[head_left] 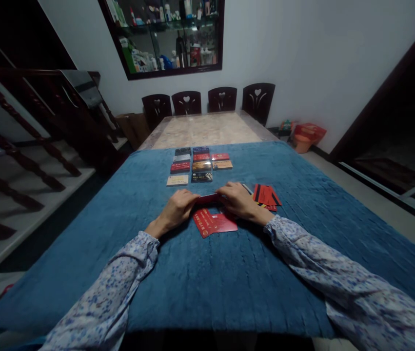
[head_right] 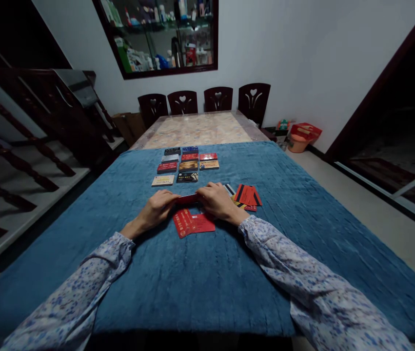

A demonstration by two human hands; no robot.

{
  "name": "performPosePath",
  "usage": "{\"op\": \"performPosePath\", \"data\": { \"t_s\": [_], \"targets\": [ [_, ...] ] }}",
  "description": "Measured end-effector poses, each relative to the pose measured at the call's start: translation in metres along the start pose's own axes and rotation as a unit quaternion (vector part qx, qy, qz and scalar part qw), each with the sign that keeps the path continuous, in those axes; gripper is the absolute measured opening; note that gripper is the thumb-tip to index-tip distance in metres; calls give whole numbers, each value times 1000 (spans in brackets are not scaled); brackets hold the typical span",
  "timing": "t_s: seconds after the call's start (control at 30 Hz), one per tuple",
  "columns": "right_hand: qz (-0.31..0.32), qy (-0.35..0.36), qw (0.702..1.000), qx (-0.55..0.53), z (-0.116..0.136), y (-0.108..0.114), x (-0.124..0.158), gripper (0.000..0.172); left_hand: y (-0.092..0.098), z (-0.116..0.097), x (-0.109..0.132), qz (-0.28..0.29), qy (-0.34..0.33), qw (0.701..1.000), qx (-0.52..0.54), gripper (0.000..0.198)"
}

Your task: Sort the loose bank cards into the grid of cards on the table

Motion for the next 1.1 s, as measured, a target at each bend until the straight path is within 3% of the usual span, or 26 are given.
{"op": "performPosePath", "data": {
  "t_s": [0.37, 0.6, 0.8, 0.93, 1.1],
  "targets": [
    [31, -23, 999, -18, 0, 1, 1, 16, -1, 1, 3, -74, -5, 997, 21, 23],
    [-64, -37, 989, -124, -8, 3, 0, 8, -5, 8, 2, -113, 20, 992, 52, 20],
    [-138, -60, 965, -214, -4, 14, 0, 11, -11, 9, 0, -101, 18, 992, 69, 21],
    [-174, -48, 963, -200, 1, 16, -2, 13, -14, 6, -1, -102, 19, 992, 74, 19],
    [-203, -14, 976, -84, 3, 20, -2, 22, -15, 3, -3, -107, 20, 990, 84, 18]
  ]
}}
Point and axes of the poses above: each hand's wrist, its own x-axis away from the middle knuckle, its own y-axis out of the back of the hand, z = x × y, the point moved 4 cm from there along -x, towards the middle knuckle, and after that the axes turned 9 degrees about x, right-handed, at the moved point
